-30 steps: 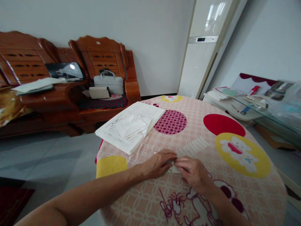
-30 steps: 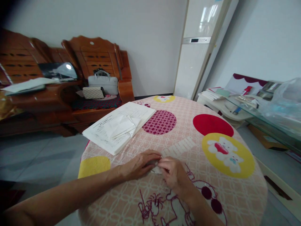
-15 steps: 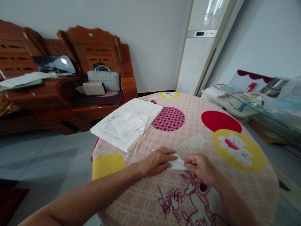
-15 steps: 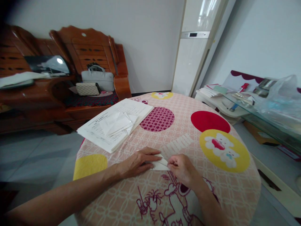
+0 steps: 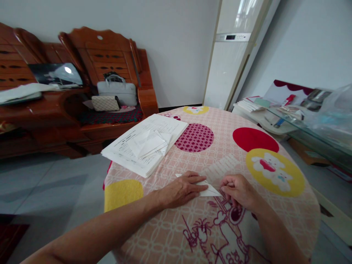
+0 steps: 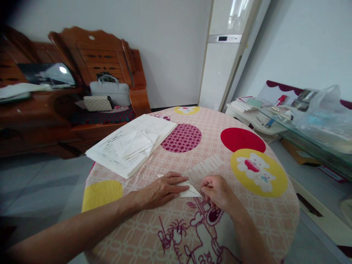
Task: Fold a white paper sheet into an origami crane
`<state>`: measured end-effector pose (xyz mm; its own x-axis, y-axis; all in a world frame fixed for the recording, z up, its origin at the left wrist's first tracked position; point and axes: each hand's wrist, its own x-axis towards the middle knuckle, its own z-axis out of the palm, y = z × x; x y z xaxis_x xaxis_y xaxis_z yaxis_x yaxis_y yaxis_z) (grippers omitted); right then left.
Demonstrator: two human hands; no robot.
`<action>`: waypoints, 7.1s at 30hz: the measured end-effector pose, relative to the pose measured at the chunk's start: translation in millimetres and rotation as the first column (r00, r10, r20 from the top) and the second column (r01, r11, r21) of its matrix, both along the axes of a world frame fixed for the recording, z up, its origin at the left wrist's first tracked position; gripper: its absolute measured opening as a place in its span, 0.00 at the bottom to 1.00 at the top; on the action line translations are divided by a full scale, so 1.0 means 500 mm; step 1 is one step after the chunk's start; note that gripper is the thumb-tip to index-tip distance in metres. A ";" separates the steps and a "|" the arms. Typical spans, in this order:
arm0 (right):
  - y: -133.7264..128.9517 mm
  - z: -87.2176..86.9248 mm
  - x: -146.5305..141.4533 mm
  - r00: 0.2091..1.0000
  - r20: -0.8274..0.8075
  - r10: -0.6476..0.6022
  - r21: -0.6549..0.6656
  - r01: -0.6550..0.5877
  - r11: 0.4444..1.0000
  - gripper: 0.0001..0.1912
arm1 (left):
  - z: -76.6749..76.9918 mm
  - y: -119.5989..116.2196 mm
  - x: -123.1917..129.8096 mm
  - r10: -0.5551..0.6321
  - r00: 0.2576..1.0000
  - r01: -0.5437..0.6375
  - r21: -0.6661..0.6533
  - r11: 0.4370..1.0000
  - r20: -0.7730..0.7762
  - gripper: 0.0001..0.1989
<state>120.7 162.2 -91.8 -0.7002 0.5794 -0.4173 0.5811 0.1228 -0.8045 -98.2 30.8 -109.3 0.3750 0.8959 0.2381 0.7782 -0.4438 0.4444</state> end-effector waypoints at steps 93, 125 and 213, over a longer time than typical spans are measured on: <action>-0.051 -0.011 -0.057 0.988 0.152 0.035 0.505 -0.108 0.856 0.09 | -0.002 -0.009 -0.027 -0.155 0.988 0.152 -0.081 0.985 -0.027 0.21; -0.024 -0.015 -0.062 0.999 0.011 -0.049 0.425 0.040 0.904 0.08 | -0.006 -0.011 -0.026 -0.130 0.991 0.130 -0.049 0.990 -0.013 0.22; -0.097 -0.085 -0.013 0.916 -0.061 0.397 0.885 -0.135 0.447 0.21 | 0.065 0.025 -0.083 0.438 0.897 -0.365 -0.461 0.809 0.058 0.10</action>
<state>114.1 113.9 -134.2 -0.8771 0.3154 0.3622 0.2112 0.9306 -0.2988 -139.7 43.4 -76.8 -0.0494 0.9824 -0.1800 0.7495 0.1556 0.6435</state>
